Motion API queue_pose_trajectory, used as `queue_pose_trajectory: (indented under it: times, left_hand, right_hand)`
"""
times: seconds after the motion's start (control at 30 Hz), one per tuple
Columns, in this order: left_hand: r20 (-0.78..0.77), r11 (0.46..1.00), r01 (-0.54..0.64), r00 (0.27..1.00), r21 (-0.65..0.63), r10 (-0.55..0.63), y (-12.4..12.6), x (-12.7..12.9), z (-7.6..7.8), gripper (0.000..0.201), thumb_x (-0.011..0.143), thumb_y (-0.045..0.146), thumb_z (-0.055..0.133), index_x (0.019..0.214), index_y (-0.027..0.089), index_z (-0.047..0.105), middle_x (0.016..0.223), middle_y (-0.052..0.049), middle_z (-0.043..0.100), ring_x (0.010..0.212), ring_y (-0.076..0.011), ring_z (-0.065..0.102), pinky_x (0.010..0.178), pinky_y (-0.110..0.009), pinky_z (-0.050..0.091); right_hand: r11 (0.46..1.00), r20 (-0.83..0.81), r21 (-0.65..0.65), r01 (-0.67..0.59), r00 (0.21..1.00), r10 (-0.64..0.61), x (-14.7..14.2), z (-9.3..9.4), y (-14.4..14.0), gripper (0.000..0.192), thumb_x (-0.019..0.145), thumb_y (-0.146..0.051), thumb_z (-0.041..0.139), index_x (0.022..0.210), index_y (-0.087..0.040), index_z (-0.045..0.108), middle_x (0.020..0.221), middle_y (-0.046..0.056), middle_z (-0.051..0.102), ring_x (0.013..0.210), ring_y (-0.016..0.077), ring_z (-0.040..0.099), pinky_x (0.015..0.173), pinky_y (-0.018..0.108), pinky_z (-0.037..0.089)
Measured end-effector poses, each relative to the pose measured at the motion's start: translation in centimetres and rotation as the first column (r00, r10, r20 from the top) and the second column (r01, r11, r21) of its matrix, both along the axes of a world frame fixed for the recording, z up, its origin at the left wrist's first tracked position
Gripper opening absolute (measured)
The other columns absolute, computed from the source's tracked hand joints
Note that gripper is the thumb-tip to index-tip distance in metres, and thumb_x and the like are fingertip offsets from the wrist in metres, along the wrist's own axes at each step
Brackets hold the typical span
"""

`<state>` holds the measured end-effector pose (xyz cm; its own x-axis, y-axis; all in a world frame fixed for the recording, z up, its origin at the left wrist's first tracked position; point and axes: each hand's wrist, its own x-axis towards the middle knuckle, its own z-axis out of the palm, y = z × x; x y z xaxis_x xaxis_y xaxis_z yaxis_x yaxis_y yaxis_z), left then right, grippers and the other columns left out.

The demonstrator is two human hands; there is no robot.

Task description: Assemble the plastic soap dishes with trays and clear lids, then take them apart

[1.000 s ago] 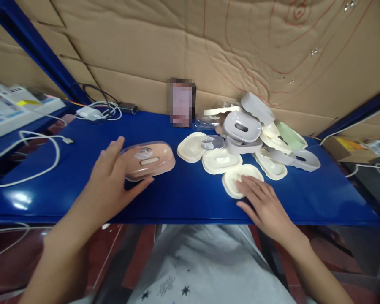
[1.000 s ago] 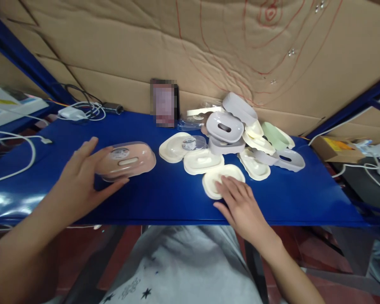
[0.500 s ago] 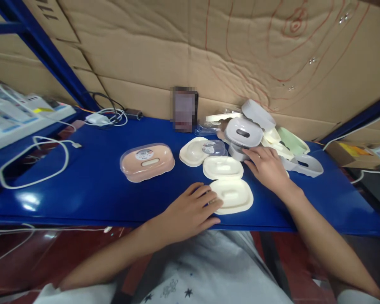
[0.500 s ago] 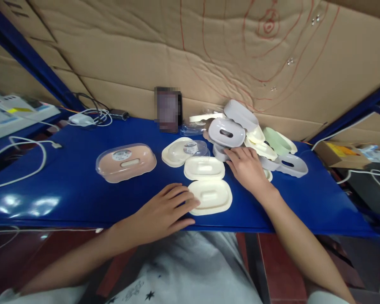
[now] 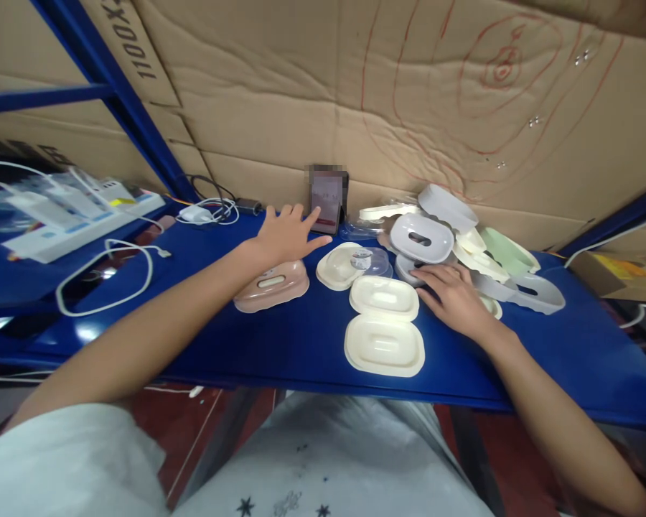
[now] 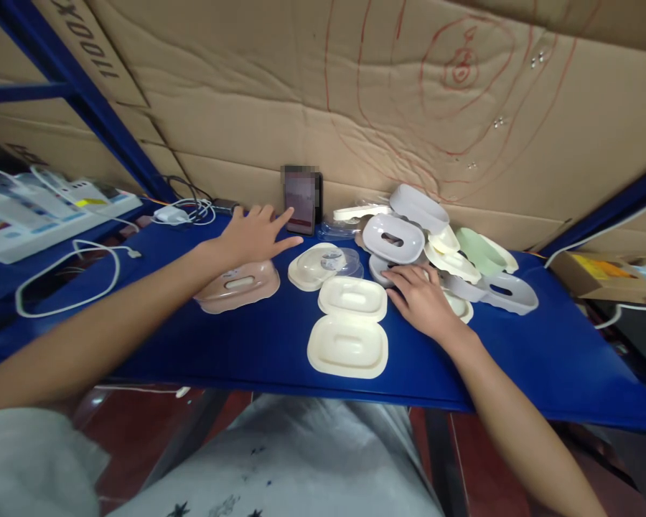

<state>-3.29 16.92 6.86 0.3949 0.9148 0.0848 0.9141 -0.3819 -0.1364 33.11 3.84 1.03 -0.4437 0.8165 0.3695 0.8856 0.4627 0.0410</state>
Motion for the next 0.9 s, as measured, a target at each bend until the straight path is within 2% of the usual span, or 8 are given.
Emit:
queue_pose_trajectory:
  times: [0.13,0.27,0.4,0.63,0.77,0.9]
  left_hand:
    - [0.005,0.999,-0.018,1.0,-0.039,0.019,1.3,0.5,-0.7,0.081,0.111,0.068,0.027,0.17,0.013,0.036,0.162,-0.03,0.047,0.15,-0.049,0.043,0.119,-0.068,0.029]
    - [0.024,0.999,-0.017,1.0,-0.03,0.018,1.1,0.1,-0.2,0.082,0.111,0.067,0.025,0.172,0.012,0.031,0.162,-0.031,0.046,0.15,-0.0494,0.043,0.119,-0.072,0.029]
    - [0.026,0.999,-0.026,0.999,-0.042,0.027,1.3,-0.3,0.6,0.081,0.111,0.067,0.025,0.171,0.013,0.034,0.162,-0.031,0.047,0.152,-0.0499,0.042,0.119,-0.075,0.027]
    - [-0.026,0.988,-0.056,0.998,-0.145,0.053,2.7,0.1,0.4,0.081,0.111,0.069,0.025,0.173,0.018,0.03,0.166,-0.03,0.043,0.154,-0.0501,0.04,0.119,-0.074,0.028]
    - [-0.016,0.992,-0.043,0.999,-0.122,0.042,2.3,-0.1,0.8,0.081,0.111,0.069,0.021,0.173,0.018,0.029,0.165,-0.029,0.043,0.153,-0.0489,0.041,0.119,-0.073,0.028]
    - [-0.005,0.998,0.01,1.0,-0.066,-0.011,0.5,-0.3,1.1,0.078,0.112,0.065,0.026,0.17,0.015,0.035,0.158,-0.03,0.05,0.148,-0.0498,0.046,0.116,-0.073,0.033]
  right_hand:
    - [1.0,-0.004,-0.006,-0.004,1.0,0.004,0.1,-0.1,0.0,0.04,0.113,-0.038,0.046,0.146,-0.022,0.063,0.143,0.014,0.07,0.13,0.0312,0.064,0.119,0.056,0.034]
    - [1.0,-0.009,0.015,-0.014,1.0,0.014,0.1,-0.2,0.0,0.039,0.112,-0.031,0.045,0.145,-0.022,0.064,0.142,0.013,0.071,0.13,0.031,0.065,0.119,0.056,0.036]
    - [0.998,-0.013,0.059,-0.019,1.0,0.02,0.2,-0.3,0.3,0.039,0.109,-0.024,0.046,0.142,-0.02,0.067,0.138,0.013,0.074,0.127,0.0312,0.066,0.118,0.054,0.041]
    - [0.998,-0.007,0.064,-0.027,1.0,0.028,0.4,-0.3,0.3,0.037,0.11,-0.027,0.049,0.14,-0.017,0.069,0.137,0.014,0.074,0.128,0.0322,0.065,0.119,0.055,0.043]
    - [0.996,-0.009,0.079,-0.042,0.999,0.043,0.5,-0.5,0.4,0.037,0.11,-0.024,0.048,0.139,-0.016,0.069,0.137,0.014,0.074,0.128,0.0316,0.066,0.118,0.055,0.043]
    - [0.995,-0.022,0.086,-0.052,0.998,0.054,0.7,-0.4,0.5,0.039,0.108,-0.018,0.047,0.139,-0.017,0.071,0.135,0.014,0.076,0.124,0.0315,0.068,0.112,0.052,0.048]
